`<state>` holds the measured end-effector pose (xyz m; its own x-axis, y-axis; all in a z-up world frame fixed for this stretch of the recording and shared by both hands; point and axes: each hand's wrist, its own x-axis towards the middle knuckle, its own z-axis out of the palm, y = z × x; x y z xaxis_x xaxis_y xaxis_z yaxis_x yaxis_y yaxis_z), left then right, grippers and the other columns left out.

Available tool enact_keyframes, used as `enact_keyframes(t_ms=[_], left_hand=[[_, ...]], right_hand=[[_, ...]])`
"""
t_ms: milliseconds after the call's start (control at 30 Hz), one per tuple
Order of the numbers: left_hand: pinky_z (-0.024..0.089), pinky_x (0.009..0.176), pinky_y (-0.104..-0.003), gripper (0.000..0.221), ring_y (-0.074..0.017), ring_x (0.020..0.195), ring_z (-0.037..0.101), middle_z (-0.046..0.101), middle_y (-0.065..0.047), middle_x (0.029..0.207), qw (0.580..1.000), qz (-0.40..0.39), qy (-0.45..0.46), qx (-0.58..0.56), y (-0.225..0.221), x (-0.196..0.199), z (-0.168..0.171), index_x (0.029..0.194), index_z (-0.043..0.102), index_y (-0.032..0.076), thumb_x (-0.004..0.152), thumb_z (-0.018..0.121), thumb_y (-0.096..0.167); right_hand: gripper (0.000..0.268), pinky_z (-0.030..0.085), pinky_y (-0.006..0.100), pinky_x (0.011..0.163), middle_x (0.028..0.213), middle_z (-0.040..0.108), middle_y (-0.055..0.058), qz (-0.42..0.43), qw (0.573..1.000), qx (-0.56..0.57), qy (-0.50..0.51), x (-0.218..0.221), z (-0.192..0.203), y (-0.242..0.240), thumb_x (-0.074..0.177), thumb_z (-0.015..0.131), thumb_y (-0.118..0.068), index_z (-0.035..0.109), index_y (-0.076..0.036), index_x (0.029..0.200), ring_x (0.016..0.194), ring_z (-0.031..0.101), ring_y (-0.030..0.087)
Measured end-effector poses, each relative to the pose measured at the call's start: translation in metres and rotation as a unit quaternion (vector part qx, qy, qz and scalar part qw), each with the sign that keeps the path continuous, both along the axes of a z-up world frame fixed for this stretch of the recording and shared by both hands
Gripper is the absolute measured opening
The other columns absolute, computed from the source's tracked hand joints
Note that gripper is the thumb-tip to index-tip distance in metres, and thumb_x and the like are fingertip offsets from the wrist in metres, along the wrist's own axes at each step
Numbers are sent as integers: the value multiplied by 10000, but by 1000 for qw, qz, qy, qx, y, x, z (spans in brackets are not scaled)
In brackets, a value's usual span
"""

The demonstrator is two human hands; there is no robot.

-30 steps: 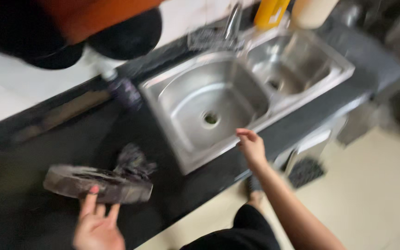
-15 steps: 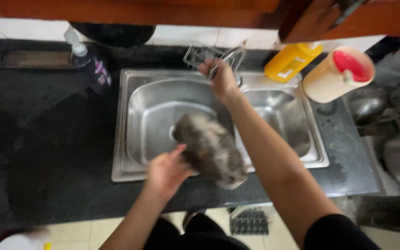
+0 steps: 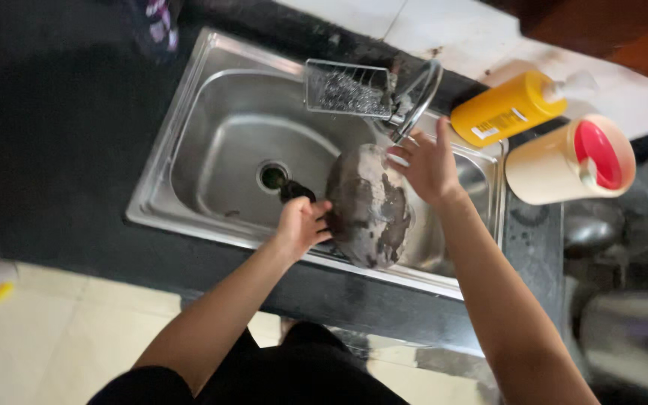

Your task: The person washes a large pot, its lid, a large knife, and a small round wooden board in a kitchen sink, then puts the pot in a cupboard and places a large metal bowl on a counter.

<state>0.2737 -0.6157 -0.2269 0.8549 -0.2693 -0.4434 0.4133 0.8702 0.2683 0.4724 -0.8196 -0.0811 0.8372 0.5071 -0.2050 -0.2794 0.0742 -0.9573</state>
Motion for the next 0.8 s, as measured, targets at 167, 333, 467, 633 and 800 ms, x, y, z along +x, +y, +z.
enact_keyframes(t_ms=[167, 333, 467, 633, 800], left_hand=[[454, 984, -456, 201, -274, 1102, 609, 680, -23, 1147, 984, 106, 124, 71, -15, 13, -45, 938, 566, 101, 813, 495, 242], [469, 956, -417, 209, -202, 1016, 590, 635, -33, 1037, 978, 106, 120, 136, -18, 23, -68, 1013, 636, 111, 880, 590, 265], [510, 932, -407, 155, -188, 958, 597, 612, -38, 980, 968, 103, 106, 201, -16, 17, -85, 997, 633, 98, 877, 620, 194], [482, 1002, -437, 170, -206, 989, 616, 627, -38, 1020, 970, 91, 108, 198, -14, 10, -86, 1040, 606, 107, 911, 585, 216], [394, 1128, -460, 217, -180, 1094, 610, 621, -14, 1188, 961, 48, 134, 236, -11, 8, -56, 1148, 580, 136, 961, 518, 227]], right_hand=[[309, 553, 365, 773, 1136, 694, 84, 53, 931, -206, -295, 54, -55, -1, 951, 587, -113, 636, -49, 1249, 970, 665, 219], [231, 565, 424, 994, 1225, 718, 164, 85, 710, -248, -654, 114, -68, 81, 1016, 684, -63, 683, -80, 1246, 1135, 697, 337], [641, 479, 526, 921, 1240, 610, 310, 146, 750, -315, -564, 125, -69, 127, 863, 908, -237, 588, 38, 1346, 1147, 582, 467], [621, 486, 451, 1081, 1316, 606, 213, 23, 720, -307, -622, 77, -38, 106, 868, 857, -173, 582, -41, 1408, 1242, 581, 399], [564, 522, 376, 1049, 1267, 589, 119, -36, 901, -147, -407, 11, -42, 19, 887, 779, -149, 488, -34, 1357, 1178, 627, 271]])
